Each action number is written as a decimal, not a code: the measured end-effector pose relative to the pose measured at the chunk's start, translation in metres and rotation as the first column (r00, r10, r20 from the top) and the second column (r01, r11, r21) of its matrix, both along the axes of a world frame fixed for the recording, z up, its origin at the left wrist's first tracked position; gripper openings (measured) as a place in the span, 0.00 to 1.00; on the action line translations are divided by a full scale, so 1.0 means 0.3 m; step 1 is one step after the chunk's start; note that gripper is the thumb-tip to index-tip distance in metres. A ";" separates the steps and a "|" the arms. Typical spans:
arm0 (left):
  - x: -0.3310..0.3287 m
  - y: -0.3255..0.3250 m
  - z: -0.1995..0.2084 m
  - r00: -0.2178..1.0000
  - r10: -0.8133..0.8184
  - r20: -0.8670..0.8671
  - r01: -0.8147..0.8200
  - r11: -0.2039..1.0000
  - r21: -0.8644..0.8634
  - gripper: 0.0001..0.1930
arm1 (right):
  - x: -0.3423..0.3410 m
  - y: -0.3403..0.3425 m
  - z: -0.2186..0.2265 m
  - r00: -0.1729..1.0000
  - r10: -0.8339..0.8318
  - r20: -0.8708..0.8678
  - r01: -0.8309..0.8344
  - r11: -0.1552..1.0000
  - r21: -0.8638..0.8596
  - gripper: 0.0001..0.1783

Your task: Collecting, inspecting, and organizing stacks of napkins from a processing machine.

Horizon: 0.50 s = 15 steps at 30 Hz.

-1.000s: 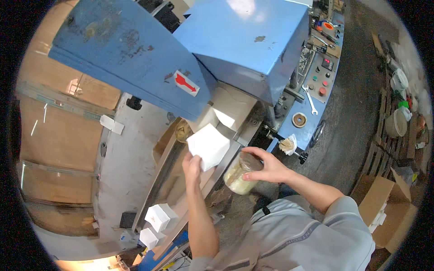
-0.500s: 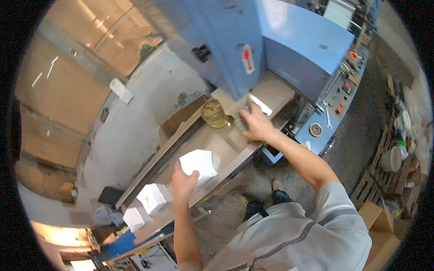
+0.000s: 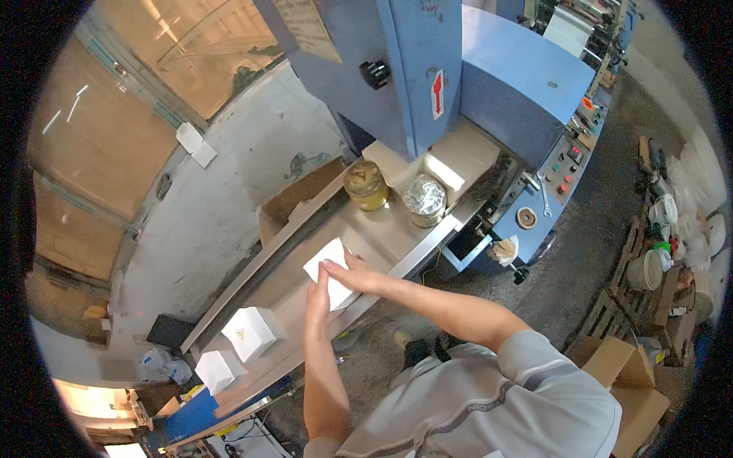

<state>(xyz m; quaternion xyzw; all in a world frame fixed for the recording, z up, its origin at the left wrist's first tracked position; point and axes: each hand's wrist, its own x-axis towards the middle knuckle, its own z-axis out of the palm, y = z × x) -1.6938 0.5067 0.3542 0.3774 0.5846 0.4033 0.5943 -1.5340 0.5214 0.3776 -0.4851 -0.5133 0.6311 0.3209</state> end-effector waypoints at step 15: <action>0.217 -0.180 0.202 0.998 0.012 0.059 -0.050 0.704 0.709 0.36 | 0.156 -0.158 0.231 0.993 -0.118 -0.029 0.094 0.600 0.794 0.53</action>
